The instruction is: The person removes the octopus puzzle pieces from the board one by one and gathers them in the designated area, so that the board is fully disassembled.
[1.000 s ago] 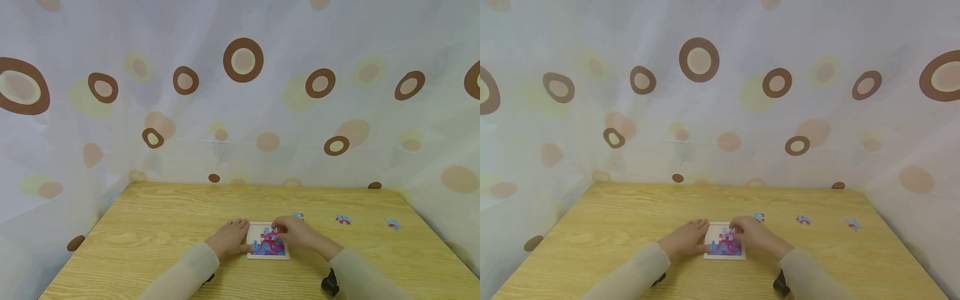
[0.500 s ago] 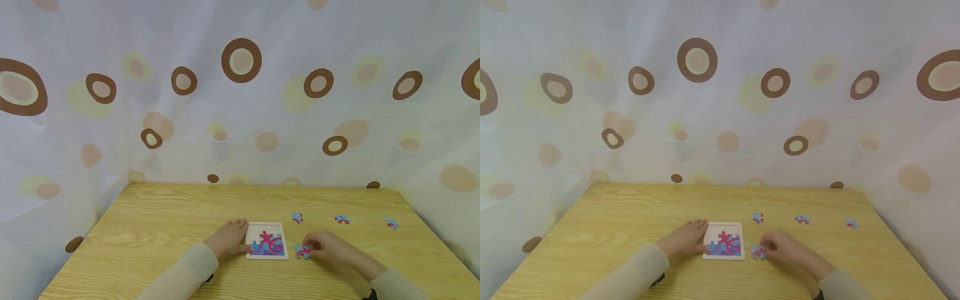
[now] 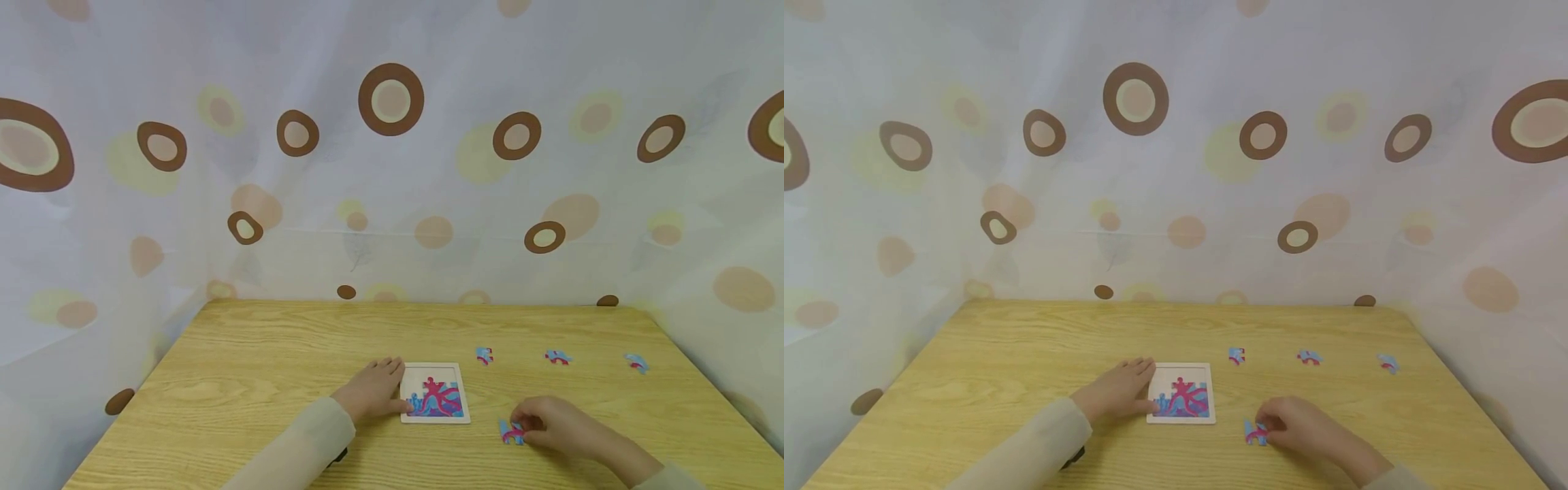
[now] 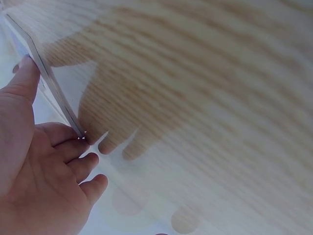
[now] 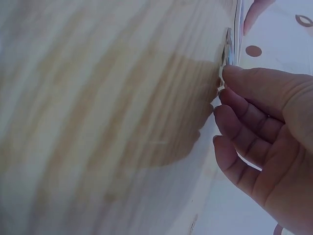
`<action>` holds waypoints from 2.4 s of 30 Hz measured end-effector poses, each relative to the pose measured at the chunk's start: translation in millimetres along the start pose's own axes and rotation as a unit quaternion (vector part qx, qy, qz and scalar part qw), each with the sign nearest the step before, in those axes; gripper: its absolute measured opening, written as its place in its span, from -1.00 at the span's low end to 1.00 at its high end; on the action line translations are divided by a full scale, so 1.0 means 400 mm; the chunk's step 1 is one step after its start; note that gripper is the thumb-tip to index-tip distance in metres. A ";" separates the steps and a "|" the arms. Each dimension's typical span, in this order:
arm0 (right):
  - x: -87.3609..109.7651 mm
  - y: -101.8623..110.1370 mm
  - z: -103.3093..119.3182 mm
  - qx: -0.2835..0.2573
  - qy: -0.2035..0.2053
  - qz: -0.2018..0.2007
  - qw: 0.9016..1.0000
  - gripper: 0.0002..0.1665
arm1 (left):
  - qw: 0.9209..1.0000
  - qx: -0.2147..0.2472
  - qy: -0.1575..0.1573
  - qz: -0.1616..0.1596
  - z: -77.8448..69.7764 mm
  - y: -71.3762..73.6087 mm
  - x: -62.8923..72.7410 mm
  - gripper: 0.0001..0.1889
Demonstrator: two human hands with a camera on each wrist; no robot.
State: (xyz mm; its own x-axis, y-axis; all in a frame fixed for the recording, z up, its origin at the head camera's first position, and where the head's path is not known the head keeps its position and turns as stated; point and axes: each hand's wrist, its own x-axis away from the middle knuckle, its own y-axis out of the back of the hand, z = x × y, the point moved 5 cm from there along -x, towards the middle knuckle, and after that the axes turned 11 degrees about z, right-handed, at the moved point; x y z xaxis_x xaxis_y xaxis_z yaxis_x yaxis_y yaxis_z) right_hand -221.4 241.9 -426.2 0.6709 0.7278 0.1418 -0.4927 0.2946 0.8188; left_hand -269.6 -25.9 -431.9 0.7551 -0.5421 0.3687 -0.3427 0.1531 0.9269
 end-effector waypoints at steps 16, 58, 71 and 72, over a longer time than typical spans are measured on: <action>-0.003 0.011 0.013 0.009 0.011 -0.013 1.000 -0.82 | 1.000 0.005 -0.004 0.000 -0.001 0.003 0.005 -0.18; -0.308 -0.002 0.115 0.035 0.009 0.023 0.999 -0.60 | 1.000 -0.006 -0.004 -0.015 -0.005 0.010 0.011 -0.17; -0.315 -0.001 0.106 0.026 -0.019 0.036 0.999 -0.59 | 1.000 -0.002 -0.003 -0.010 -0.003 0.008 0.011 -0.17; -0.316 0.000 0.106 0.023 -0.015 0.035 0.999 -0.60 | 1.000 0.001 -0.003 -0.009 -0.003 0.008 0.011 -0.17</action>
State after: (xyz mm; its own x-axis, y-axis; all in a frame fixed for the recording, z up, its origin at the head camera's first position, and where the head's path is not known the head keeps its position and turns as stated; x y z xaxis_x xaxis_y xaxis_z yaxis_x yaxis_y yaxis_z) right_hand -282.6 123.6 -420.6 0.6531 0.7259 0.2156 -0.5134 0.2152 0.8308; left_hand -266.8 -26.9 -427.2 0.7577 -0.5499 0.3515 -0.3303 0.1414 0.9332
